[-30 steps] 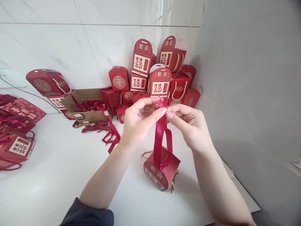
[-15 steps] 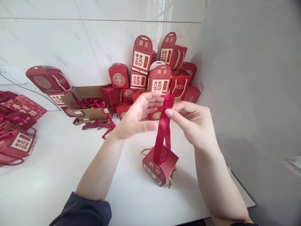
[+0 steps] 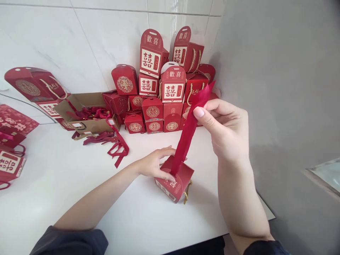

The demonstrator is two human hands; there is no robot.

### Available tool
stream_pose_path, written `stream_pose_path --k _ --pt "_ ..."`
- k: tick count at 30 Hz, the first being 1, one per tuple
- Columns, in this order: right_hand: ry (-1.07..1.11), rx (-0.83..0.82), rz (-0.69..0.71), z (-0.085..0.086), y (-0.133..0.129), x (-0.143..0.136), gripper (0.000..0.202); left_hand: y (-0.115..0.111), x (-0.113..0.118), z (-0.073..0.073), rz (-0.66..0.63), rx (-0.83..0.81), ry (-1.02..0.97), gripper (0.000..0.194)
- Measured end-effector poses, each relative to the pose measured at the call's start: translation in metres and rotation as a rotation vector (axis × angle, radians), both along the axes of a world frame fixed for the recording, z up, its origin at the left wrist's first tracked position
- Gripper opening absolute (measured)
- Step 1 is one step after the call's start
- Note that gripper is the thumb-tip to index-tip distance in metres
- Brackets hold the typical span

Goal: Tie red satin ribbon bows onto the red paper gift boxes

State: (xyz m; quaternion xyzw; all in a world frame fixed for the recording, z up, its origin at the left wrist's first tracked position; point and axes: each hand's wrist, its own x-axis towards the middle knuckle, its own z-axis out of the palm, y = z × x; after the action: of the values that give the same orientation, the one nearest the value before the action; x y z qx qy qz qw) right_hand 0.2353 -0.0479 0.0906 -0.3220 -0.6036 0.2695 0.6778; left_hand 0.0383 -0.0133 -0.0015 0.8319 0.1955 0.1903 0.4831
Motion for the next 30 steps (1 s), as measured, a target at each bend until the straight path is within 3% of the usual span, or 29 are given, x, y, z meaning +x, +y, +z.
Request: stream_pose_path --k 4,8,12,17,30 --pt "0.001 0.000 0.008 0.000 0.003 0.001 0.017 -0.006 0.001 0.001 -0.042 -0.018 0.042 0.071" --pt "0.000 -0.003 -0.013 0.000 0.003 0.002 0.019 -0.010 0.005 -0.008 -0.119 -0.246 0.010 0.084" --pt "-0.006 0.017 -0.082 -0.001 0.000 0.002 0.021 -0.003 0.005 -0.016 -0.083 -0.393 -0.022 0.077" --pt "-0.043 0.052 -0.173 -0.003 0.000 -0.003 0.025 0.009 0.000 -0.015 0.028 -0.335 -0.051 0.054" --pt "-0.062 0.058 -0.157 -0.004 0.004 -0.003 0.024 0.010 0.004 -0.020 0.155 -0.247 -0.140 0.048"
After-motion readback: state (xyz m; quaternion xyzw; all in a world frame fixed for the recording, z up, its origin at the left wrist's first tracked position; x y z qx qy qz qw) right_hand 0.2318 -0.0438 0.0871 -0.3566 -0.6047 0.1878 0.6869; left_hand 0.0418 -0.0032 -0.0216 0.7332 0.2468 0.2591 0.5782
